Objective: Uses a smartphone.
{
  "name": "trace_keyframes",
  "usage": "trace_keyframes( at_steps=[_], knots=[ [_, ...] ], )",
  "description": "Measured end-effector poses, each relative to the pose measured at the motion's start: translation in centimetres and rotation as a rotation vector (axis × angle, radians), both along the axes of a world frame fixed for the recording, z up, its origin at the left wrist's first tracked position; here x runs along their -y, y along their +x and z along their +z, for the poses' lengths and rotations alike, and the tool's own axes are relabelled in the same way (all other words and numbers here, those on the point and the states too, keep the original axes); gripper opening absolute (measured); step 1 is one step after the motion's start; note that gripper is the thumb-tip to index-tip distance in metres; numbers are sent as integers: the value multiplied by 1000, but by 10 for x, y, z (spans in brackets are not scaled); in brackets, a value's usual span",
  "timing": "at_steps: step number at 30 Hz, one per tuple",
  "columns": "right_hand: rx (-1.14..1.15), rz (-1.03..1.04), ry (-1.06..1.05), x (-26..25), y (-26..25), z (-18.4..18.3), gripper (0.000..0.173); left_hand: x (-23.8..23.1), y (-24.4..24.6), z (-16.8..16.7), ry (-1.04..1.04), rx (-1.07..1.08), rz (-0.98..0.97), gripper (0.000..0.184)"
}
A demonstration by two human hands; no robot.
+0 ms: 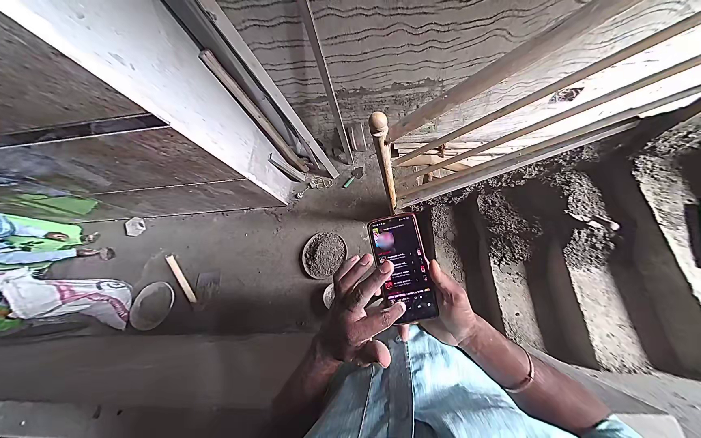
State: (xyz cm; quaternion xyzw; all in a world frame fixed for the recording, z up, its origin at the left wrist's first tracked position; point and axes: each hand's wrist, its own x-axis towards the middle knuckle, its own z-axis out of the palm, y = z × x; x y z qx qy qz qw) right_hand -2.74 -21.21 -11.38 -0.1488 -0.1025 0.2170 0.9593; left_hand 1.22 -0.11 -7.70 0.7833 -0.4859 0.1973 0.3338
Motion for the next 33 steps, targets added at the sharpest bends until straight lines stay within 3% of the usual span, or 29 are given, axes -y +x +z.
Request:
trace_keyframes(
  at_steps=[33],
  knots=[
    [16, 2, 3, -1, 1, -2, 62, -9, 3, 7, -128, -11, 42, 58]
  ],
)
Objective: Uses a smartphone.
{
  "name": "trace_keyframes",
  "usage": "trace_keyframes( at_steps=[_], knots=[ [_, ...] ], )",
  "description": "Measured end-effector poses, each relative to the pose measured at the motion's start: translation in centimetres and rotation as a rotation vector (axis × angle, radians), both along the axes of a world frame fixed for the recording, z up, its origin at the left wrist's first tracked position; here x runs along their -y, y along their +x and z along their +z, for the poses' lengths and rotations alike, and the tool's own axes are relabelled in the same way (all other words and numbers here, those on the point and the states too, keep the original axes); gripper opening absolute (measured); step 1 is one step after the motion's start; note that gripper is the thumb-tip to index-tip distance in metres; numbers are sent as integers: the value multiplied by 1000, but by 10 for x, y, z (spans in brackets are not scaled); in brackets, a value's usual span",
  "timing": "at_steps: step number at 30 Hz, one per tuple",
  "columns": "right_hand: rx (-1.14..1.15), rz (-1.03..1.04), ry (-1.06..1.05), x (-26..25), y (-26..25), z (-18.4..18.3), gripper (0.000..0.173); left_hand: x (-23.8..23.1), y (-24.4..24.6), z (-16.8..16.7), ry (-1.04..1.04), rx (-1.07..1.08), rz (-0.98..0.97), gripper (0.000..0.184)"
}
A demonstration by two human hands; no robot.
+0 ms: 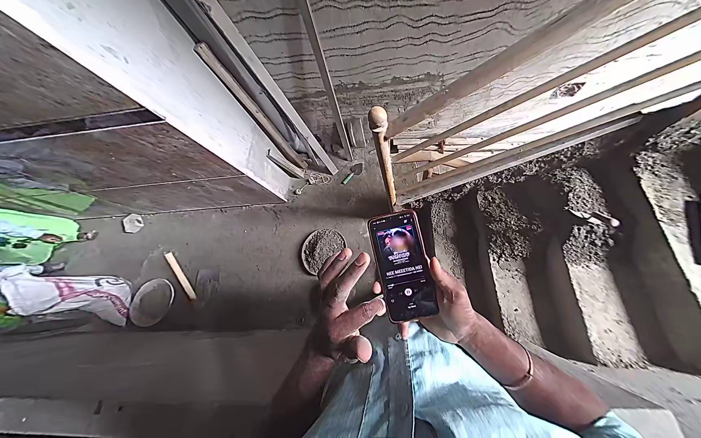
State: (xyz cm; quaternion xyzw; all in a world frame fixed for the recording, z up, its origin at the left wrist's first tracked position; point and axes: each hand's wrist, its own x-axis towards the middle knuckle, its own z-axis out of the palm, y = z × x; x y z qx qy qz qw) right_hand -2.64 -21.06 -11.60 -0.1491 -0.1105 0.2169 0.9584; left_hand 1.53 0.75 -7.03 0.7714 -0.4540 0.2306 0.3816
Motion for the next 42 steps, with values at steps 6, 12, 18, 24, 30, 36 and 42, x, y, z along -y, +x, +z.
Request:
trace_keyframes(
  at_steps=[6, 12, 18, 24, 30, 36, 42],
  knots=[
    [-7, -4, -4, 0, -1, -1, 62, -1, -2, -5, 14, 7, -12, 62],
    [-17, -9, 1, 0, -1, -1, 61, 0, -2, -5, 25, 19, -4, 61],
    [-22, 1, 1, 0, -2, -1, 61, 1, -1, -6, 54, 30, 4, 67],
    [-20, 2, 9, 0, -2, -1, 62, 1, 0, -9, 82, 46, 28, 71],
    [-17, 7, 9, 0, -1, -1, 62, 0, -3, -5, 33, 53, 31, 67],
    [-10, 21, 2, 0, 0, 0, 63, -3, -1, -3, 24, 76, 50, 62],
    [-16, 19, 5, 0, 0, 0, 63, -2, 0, -6, 17, 77, 40, 60]
  ],
)
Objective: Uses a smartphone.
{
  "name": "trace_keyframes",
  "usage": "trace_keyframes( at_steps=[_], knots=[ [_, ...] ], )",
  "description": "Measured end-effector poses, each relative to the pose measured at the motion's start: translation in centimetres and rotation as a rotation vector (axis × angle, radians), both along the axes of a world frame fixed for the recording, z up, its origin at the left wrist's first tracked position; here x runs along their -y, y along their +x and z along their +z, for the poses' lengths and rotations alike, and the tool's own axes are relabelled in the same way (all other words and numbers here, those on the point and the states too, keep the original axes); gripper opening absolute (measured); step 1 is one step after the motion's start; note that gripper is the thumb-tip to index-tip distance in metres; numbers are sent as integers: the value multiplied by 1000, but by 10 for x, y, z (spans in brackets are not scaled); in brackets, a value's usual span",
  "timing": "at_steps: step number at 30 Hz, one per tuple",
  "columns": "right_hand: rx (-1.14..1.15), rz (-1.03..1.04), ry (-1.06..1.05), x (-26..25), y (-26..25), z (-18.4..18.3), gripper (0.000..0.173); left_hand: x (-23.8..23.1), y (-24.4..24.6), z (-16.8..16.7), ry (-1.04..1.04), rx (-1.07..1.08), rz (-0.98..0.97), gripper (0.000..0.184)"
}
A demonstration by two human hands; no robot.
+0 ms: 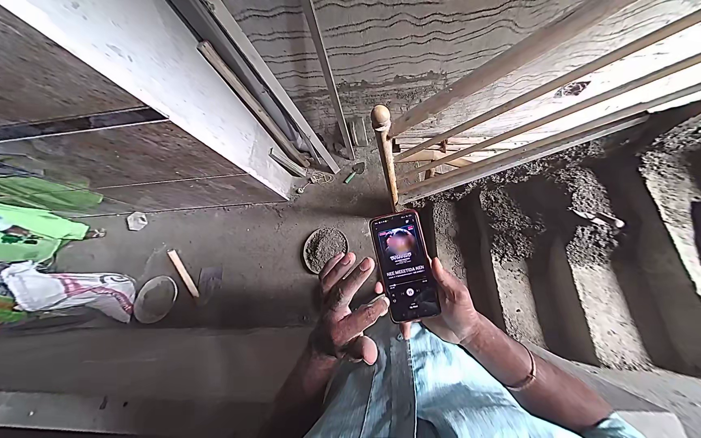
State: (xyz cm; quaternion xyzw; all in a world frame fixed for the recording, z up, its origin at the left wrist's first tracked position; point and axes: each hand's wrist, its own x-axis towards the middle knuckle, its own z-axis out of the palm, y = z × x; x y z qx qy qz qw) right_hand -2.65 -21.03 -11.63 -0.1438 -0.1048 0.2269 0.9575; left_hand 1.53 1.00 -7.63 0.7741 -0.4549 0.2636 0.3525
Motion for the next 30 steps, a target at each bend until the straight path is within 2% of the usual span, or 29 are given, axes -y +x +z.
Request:
trace_keyframes(
  at_steps=[21, 30],
  knots=[
    [-14, -17, 9, 0, 2, 2, 60, 4, 3, -2, 59, -9, 5, 71],
    [8, 12, 17, 0, 4, 1, 62, -3, 5, 6, -21, -16, 23, 60]
  ],
)
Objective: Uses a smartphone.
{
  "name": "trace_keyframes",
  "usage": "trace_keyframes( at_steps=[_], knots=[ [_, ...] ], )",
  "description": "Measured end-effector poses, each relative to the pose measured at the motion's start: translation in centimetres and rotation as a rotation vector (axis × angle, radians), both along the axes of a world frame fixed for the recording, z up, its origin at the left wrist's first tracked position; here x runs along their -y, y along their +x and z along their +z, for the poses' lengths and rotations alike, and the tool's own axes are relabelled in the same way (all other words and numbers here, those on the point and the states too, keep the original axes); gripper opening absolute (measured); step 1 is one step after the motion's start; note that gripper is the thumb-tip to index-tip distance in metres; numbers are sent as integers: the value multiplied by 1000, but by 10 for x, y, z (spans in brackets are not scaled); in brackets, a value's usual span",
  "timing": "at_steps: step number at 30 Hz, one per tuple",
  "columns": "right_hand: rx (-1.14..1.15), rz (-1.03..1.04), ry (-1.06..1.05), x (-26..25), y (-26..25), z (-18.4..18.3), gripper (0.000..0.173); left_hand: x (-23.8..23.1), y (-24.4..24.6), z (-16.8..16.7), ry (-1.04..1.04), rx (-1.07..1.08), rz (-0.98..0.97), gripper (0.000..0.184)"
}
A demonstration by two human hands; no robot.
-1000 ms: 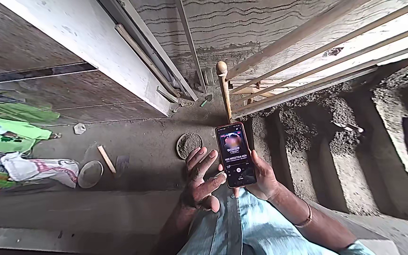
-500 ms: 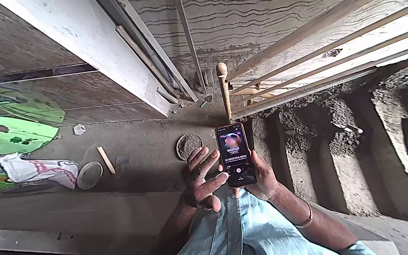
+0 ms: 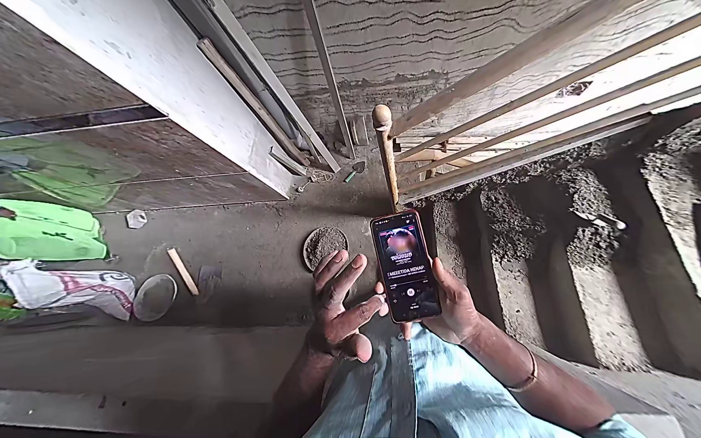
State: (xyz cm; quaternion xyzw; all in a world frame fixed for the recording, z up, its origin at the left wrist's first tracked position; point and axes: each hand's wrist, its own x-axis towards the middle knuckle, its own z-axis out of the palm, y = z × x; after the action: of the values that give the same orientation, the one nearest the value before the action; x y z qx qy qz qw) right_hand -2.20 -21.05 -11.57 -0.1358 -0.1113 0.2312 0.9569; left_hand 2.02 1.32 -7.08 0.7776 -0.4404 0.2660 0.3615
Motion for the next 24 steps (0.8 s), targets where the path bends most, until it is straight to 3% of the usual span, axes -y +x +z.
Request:
trace_keyframes(
  at_steps=[24],
  knots=[
    [-45, -22, 3, -1, -1, -3, 61, 5, -1, -14, 84, -20, -11, 70]
  ],
)
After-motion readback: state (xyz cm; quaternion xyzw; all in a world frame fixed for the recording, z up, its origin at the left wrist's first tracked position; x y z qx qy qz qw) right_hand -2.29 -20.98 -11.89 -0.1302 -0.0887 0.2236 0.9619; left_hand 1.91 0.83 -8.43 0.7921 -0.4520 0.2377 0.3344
